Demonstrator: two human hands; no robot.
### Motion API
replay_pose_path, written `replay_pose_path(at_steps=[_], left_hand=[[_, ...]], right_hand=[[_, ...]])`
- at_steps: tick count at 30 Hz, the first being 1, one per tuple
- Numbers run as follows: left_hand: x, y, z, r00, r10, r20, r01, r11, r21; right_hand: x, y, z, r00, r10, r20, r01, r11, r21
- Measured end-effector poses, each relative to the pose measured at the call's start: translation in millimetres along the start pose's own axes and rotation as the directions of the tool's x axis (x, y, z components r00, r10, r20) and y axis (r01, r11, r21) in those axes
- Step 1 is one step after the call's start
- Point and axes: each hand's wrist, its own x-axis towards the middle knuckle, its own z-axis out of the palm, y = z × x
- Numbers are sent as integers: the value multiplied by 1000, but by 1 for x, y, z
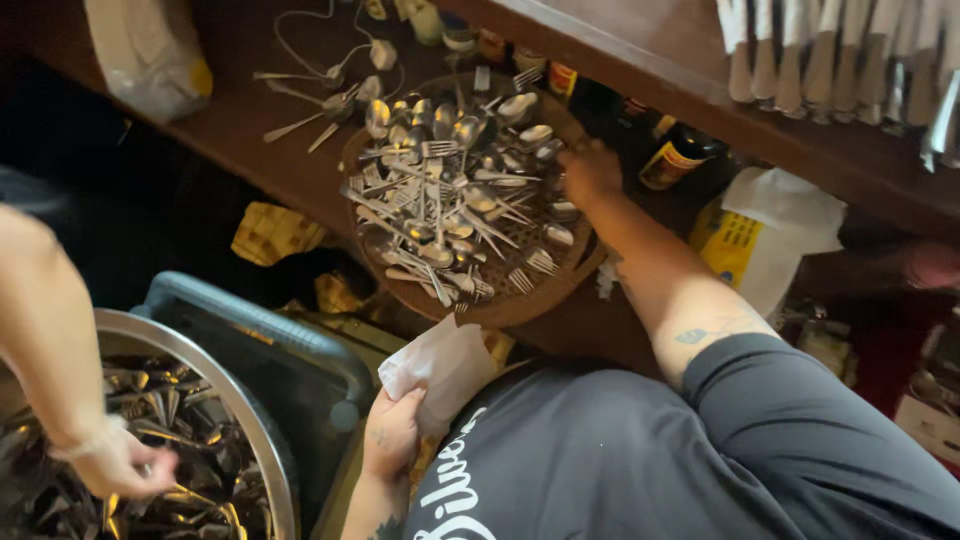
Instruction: The person wipes individual pieces of flatware using a cloth, then places them onto a bar counter one by one.
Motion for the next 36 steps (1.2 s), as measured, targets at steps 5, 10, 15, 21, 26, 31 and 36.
replay_pose_path(at_steps=[5,10,15,21,26,31,36], left_hand=[[-10,12,6,1000,-3,19,5,997,-75],[-6,17,18,997,32,74,-25,995,-101],[10,20,24,990,40,138,-46,998,41],[35,23,43,987,-36,156,38,999,-7],[70,25,63,986,-2,165,3,1000,-4],[86,76,106,977,83,194,-36,972,-231],[93,110,152,942,129,311,-45,964,-264]], right_hand=[[-4,13,9,997,16,-77,-6,990,139],[-7,10,-7,980,178,-89,-150,955,256],[-40,9,-56,944,230,-237,-76,849,522],[-87,18,-122,908,273,-318,16,736,677],[-114,29,-126,930,268,-250,153,334,930],[-148,4,-147,977,198,-78,153,-398,904],[-182,-24,-188,960,231,156,-17,-511,859]])
